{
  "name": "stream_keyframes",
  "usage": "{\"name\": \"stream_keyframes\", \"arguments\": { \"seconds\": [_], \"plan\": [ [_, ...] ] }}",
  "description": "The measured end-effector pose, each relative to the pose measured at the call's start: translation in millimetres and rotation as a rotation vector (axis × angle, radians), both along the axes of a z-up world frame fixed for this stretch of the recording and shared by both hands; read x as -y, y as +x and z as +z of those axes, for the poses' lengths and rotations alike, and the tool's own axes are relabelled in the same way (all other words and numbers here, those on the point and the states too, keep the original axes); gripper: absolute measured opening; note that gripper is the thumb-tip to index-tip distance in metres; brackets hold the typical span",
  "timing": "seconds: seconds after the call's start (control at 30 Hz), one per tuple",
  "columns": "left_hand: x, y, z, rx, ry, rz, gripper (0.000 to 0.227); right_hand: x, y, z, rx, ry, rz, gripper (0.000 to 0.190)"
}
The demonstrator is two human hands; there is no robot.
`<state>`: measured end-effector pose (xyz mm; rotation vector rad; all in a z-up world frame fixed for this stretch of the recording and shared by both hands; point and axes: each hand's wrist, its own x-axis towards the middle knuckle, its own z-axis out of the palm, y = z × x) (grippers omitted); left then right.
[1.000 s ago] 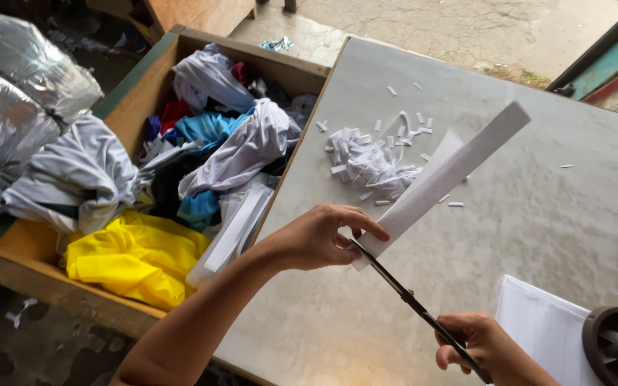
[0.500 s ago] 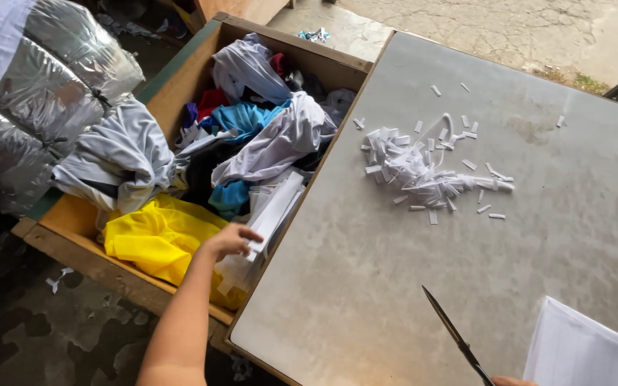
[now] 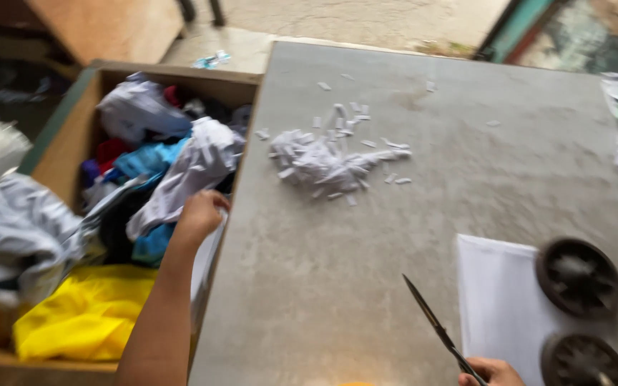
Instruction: The person uses scissors to cut a white fabric sheet into narrow strips. The fabric is held in place on a table by two heavy metal weights. The cut strips are gathered into a pile on the table as the task progresses.
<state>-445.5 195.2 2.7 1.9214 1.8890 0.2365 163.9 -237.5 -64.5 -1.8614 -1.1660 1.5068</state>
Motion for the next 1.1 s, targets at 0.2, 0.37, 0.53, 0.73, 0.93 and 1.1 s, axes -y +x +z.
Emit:
{"name": "stream_keyframes", "arguments": {
  "seconds": [0.2, 0.37, 0.53, 0.73, 0.93, 1.1],
  "plan": [
    [-94, 112, 9, 0.157, 0.762, -0.173, 0.026, 72, -60, 77, -0.057, -0.254, -0.339, 0.035],
    [3, 237, 31, 0.395, 0.651, -0.403, 0.024, 182, -42, 14, -0.187, -0.202, -0.554, 0.034],
    [172, 344, -39, 0.844, -0.089, -0.523, 0.032, 235, -46, 10, -0.239, -0.380, -0.813, 0.020],
    [311, 406, 32, 0.357, -0.325, -0.513, 0.046, 286, -12, -10, -0.297, -0.420, -0.470, 0.033],
    [334, 405, 24, 0.422, -0.514, -0.268, 0.061, 248, 11, 47, -0.393, -0.387, -0.110, 0.091],
    [345, 414, 47, 0.587, -0.626, 0.089, 0.071, 205, 2, 60, -0.611, -0.321, -0.222, 0.090]
  ]
}}
